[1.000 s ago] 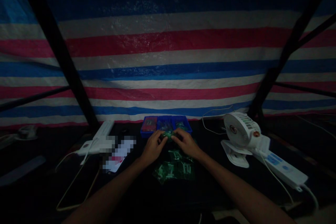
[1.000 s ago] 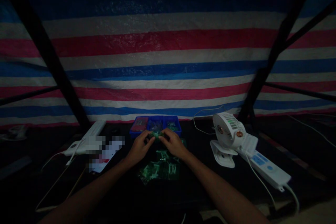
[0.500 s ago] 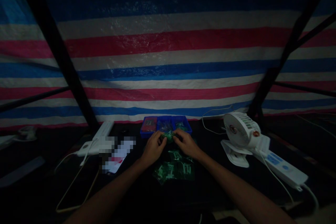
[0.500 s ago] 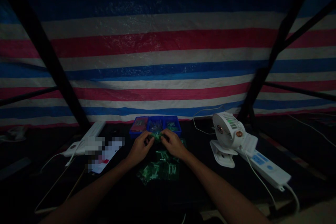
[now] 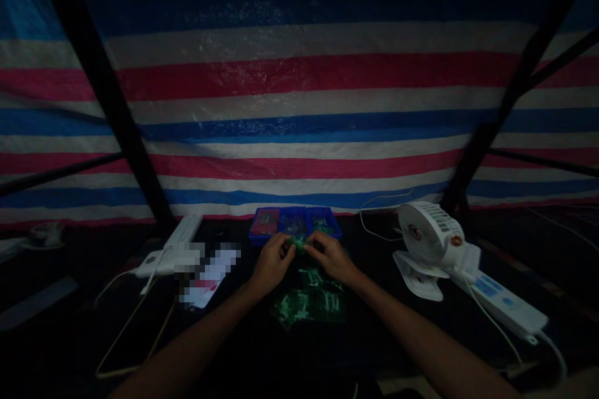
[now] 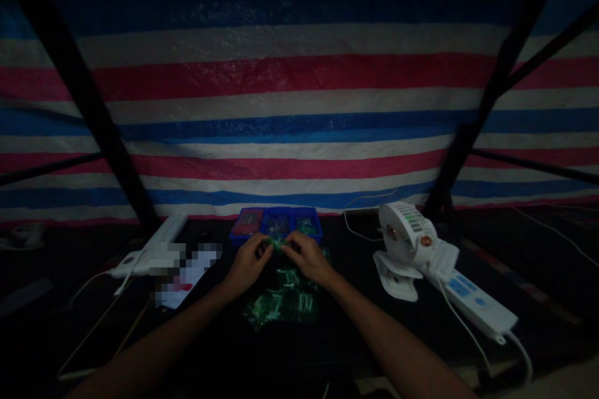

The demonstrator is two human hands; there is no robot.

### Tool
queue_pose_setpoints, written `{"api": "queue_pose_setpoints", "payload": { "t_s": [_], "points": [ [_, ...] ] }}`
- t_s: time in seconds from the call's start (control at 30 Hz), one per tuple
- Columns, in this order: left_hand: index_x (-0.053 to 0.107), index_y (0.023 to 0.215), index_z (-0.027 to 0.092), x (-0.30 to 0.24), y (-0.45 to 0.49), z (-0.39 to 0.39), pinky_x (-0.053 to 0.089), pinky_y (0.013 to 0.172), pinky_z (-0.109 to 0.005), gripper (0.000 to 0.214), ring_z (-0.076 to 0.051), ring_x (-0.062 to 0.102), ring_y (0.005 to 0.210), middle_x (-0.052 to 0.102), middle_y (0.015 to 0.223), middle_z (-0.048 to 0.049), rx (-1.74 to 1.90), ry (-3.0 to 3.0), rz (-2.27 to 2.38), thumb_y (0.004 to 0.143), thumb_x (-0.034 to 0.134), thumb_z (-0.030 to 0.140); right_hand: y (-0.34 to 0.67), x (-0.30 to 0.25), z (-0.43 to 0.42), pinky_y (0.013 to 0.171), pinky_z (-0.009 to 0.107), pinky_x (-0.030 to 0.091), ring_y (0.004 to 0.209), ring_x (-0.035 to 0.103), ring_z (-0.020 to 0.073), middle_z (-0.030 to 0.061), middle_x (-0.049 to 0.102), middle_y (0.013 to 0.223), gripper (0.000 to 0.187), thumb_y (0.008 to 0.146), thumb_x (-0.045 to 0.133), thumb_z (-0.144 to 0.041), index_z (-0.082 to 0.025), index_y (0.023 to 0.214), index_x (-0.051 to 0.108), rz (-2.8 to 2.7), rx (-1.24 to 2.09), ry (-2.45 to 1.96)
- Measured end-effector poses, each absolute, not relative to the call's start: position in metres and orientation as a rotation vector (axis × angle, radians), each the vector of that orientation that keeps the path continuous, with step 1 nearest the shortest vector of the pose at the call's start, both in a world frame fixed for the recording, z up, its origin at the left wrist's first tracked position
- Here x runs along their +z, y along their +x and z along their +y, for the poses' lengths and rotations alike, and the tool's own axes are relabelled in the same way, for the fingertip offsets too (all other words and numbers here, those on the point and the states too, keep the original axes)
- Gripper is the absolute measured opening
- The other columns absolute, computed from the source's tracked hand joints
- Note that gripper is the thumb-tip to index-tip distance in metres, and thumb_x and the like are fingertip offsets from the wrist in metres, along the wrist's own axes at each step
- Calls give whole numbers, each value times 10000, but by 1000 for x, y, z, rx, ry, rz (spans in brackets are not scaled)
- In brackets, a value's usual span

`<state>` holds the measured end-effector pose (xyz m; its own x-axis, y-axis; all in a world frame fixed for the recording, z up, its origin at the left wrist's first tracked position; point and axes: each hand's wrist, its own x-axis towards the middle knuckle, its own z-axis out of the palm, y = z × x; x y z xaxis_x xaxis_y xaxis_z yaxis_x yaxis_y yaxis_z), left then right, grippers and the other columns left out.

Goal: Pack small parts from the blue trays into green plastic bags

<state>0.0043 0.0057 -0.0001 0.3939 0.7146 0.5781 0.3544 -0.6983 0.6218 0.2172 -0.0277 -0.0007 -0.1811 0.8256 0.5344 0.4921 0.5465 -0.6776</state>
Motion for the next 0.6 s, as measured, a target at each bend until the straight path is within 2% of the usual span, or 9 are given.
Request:
{"api": "queue_pose_setpoints", "payload": {
  "t_s": [0.23,0.6],
  "points": [
    [652,1022,204,1,4,2,456,717,-283,133,-161,572,776,638,936,-21,1210,2233,889,985,610,324,216,4,-29,830,324,451,907,611,205,49,653,969,172,1045,525,-324,-209,1043,654,-1863,395,-1038],
    [666,957,202,1,5,2,458,713,-300,147,-197,605,819,643,880,-34,1262,2243,967,1000,567,301,216,4,-33,686,285,415,737,555,174,3,598,823,196,1014,589,-389,-213,937,630,-1850,426,-1091]
  ]
}}
